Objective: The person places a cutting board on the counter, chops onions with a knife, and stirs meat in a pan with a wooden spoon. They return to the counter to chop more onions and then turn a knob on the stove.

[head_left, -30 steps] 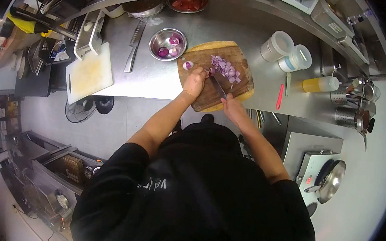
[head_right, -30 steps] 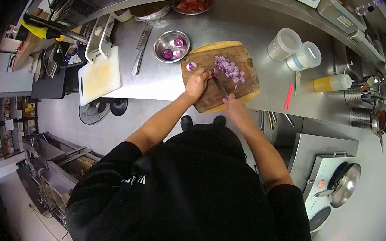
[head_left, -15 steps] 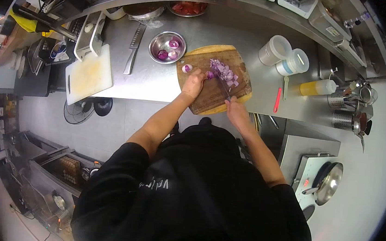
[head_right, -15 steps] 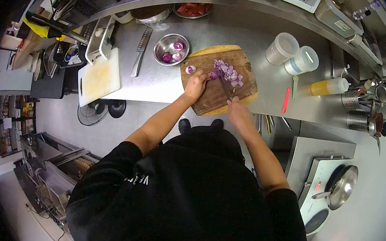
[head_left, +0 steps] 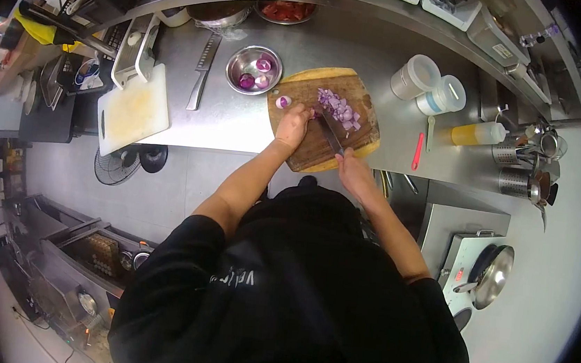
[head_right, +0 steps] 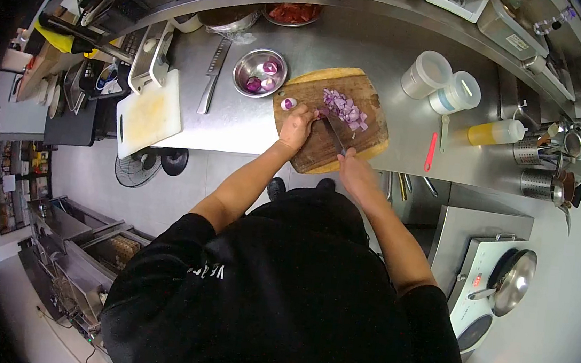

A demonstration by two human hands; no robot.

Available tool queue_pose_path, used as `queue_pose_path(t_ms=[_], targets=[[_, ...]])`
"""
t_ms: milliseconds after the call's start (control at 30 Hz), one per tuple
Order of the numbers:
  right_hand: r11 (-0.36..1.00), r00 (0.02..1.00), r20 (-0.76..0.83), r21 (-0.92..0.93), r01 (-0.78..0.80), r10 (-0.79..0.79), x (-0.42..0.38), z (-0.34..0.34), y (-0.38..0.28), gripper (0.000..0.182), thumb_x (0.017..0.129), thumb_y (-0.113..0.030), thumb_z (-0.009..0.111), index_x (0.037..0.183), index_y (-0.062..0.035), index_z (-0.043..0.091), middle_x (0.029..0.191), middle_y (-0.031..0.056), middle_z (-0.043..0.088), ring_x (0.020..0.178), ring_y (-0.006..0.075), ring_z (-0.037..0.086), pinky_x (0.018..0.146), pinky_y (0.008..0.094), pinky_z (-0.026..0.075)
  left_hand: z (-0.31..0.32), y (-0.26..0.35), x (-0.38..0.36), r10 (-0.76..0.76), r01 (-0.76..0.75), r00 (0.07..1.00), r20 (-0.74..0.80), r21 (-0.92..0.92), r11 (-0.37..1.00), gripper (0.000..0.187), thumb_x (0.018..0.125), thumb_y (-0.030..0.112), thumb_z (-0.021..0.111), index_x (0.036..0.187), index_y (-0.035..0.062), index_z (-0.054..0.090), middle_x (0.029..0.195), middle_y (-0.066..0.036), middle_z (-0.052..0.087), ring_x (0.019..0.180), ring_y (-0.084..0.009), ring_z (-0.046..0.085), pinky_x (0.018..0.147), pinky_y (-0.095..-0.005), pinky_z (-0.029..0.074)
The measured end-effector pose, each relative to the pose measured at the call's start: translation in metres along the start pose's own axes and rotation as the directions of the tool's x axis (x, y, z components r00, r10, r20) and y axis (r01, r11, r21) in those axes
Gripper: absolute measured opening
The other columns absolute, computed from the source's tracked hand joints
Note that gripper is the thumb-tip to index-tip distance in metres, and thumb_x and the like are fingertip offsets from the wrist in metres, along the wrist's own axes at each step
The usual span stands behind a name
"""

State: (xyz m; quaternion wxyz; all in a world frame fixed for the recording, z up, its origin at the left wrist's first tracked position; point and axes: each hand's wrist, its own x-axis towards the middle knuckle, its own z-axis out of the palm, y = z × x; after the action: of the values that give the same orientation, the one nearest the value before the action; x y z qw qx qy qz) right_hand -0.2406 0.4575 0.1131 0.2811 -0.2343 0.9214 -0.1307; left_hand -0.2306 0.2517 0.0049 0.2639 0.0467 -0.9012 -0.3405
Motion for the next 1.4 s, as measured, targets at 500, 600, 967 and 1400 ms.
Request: queue_pose_path(t_ms=[500,600,967,1400], targets=[[0.996,0.993,-0.106,0.065,0.057,-0.050,0.002,0.011,-0.004,0.034,0.097,-0.029,0.041,0.095,0.0049,0.048,0.078,0.0311,0.061,0.076,0.0481,0.060,0.069,0.0541,0.047,-0.004,0.002,-0.002,-0.065,0.064,0.996,0.066,0.020,0.998,0.013,0.086,0.008,0.055,0.085,0.0012,0.066,0.084,-0.017,0.057,0.078,-0.0366,0.060,0.068,-0.0437,0.048],[0.995,0.989,-0.131,0.069,0.074,-0.064,-0.001,0.012,-0.005,0.034,0.097,-0.029,0.041,0.096,0.0048,0.047,0.077,0.0310,0.061,0.076,0.0485,0.060,0.068,0.0545,0.047,-0.003,-0.001,-0.001,-0.040,0.041,0.997,0.060,-0.015,0.999,0.013,0.086,0.008,0.055,0.086,0.0014,0.066,0.083,-0.017,0.057,0.078,-0.0362,0.060,0.067,-0.0434,0.048],[0.996,0.993,-0.116,0.075,0.044,-0.035,0.004,0.022,-0.010,0.033,0.097,-0.028,0.041,0.095,0.0041,0.046,0.077,0.0313,0.061,0.076,0.0483,0.060,0.068,0.0555,0.046,-0.002,-0.006,-0.003,-0.042,0.042,0.999,0.021,-0.012,0.999,0.008,0.083,0.008,0.061,0.082,0.0022,0.067,0.080,-0.017,0.056,0.075,-0.0364,0.060,0.065,-0.0426,0.048],[0.997,0.996,-0.091,0.076,0.016,-0.009,0.004,0.037,-0.014,0.034,0.097,-0.028,0.040,0.097,0.0054,0.047,0.081,0.0313,0.061,0.080,0.0482,0.060,0.072,0.0548,0.046,-0.002,-0.008,-0.005,-0.029,0.029,0.999,0.038,-0.008,1.000,0.009,0.084,0.008,0.059,0.084,0.0008,0.065,0.083,-0.018,0.055,0.076,-0.0375,0.059,0.065,-0.0433,0.048]])
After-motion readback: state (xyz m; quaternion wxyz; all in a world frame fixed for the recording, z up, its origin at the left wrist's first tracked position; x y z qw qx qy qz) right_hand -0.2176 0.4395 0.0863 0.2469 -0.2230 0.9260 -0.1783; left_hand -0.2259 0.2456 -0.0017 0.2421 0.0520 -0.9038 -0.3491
